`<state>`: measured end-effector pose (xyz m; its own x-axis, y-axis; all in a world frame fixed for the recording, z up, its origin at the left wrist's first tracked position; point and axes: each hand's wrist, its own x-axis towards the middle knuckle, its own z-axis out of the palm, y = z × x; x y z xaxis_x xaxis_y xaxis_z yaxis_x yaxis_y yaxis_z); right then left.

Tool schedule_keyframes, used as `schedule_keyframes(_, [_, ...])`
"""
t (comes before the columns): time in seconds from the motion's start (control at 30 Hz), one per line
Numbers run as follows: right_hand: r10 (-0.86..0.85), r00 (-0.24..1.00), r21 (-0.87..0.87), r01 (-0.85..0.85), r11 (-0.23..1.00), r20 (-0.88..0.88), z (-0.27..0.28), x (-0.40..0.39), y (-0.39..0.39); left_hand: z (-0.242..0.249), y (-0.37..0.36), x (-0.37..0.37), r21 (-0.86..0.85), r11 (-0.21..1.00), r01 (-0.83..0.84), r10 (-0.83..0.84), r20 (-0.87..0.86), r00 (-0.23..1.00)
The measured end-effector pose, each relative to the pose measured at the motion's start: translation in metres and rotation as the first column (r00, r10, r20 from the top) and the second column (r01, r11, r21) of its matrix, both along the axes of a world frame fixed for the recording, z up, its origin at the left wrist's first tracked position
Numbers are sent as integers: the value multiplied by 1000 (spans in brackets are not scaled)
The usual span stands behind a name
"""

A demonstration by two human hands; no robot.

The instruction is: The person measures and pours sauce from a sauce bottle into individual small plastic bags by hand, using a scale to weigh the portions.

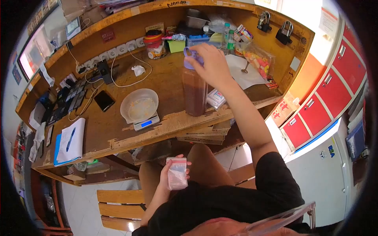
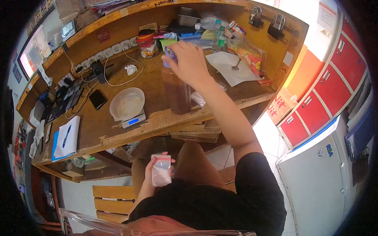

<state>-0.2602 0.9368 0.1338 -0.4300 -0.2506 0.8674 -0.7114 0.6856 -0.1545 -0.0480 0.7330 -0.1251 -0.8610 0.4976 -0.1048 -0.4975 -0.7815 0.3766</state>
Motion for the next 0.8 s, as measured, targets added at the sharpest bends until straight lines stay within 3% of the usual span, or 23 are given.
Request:
schedule_keyframes(0.2, [42,993,61,-36,997,-108,9,-12,-3,1,-1,3,17,1000,-1,1,10,1000])
schedule_keyframes(0.4, [42,999,3,-42,999,-26,14,-15,-1,2,-3,4,-8,1000,-20,20,-6,1000])
schedule_keyframes(0.5, [68,993,-105,-57,993,97,17,-8,-1,6,-1,6,-38,999,-26,26,-6,1000])
schedule_keyframes(0.57, [-132,917,-151,79,985,-378,6,11,-3,10,-1,6,-33,999,-30,29,-16,999])
schedule_keyframes(0.63, [50,985,-140,-74,987,-162,-31,66,-12,14,-1,6,0,998,-66,66,-28,997])
schedule_keyframes(0.67, [343,938,-133,-333,934,59,-63,87,-19,17,-2,8,1,997,-81,81,-30,996])
schedule_keyframes(0.7, [378,901,-41,-378,925,213,-91,113,-30,22,-3,9,-5,997,-73,73,-39,997])
schedule_keyframes(0.73, [381,759,-19,-438,899,527,-115,137,-36,23,-4,9,-9,998,-67,66,-50,997])
schedule_keyframes(0.77, [400,693,-15,-490,871,599,-141,149,-39,19,-7,9,-2,996,-88,88,-51,995])
schedule_keyframes(0.8, [411,620,-16,-541,841,668,-161,154,-42,13,-13,9,-4,1000,19,-19,-99,995])
